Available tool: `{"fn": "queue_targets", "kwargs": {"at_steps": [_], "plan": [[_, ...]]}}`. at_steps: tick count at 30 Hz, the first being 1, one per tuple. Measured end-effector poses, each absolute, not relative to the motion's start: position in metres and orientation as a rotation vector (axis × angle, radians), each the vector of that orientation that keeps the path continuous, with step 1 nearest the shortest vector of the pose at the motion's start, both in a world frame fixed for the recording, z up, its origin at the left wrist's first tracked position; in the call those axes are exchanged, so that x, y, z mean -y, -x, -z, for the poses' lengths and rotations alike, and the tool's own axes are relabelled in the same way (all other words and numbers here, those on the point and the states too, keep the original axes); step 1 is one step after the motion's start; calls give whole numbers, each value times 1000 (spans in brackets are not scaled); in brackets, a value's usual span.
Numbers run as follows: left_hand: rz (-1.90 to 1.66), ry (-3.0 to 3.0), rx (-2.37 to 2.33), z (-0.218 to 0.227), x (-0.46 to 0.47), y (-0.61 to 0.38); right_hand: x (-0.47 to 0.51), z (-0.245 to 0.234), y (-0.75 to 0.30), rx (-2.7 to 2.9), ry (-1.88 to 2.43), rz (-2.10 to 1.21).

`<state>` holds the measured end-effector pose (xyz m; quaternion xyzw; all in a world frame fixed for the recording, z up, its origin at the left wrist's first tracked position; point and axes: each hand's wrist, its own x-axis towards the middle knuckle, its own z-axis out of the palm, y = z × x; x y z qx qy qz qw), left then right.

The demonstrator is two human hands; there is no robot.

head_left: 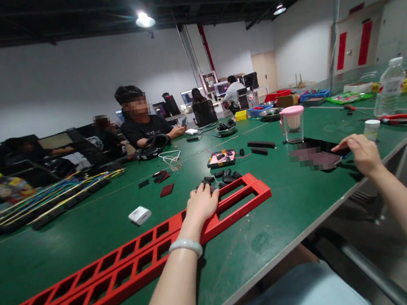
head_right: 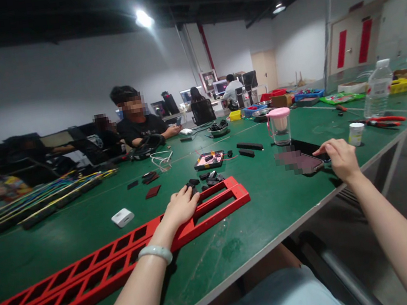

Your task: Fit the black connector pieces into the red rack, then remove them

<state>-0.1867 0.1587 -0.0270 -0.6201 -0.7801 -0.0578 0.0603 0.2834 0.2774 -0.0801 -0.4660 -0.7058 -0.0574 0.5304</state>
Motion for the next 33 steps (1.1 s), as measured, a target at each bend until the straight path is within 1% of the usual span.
{"fn": "queue_targets", "kwargs": {"at_steps": [10, 20, 23, 27, 33], "plan": [[189, 1860, 2406, 25, -156, 184, -313, 52, -244, 2162, 1373, -44], [179, 1870, 2369, 27, -155, 184, -336, 48, -217, 2295, 1502, -112], [187, 1864, 2378, 27, -155, 184, -336, 48, -218, 2251, 1469, -92], [198, 1871, 2378, 26, -154, 184, -326, 51, -229, 2048, 1307, 50], [195, 1876, 2364, 26, -155, 183, -293, 68, -244, 1761, 1188, 208]]}}
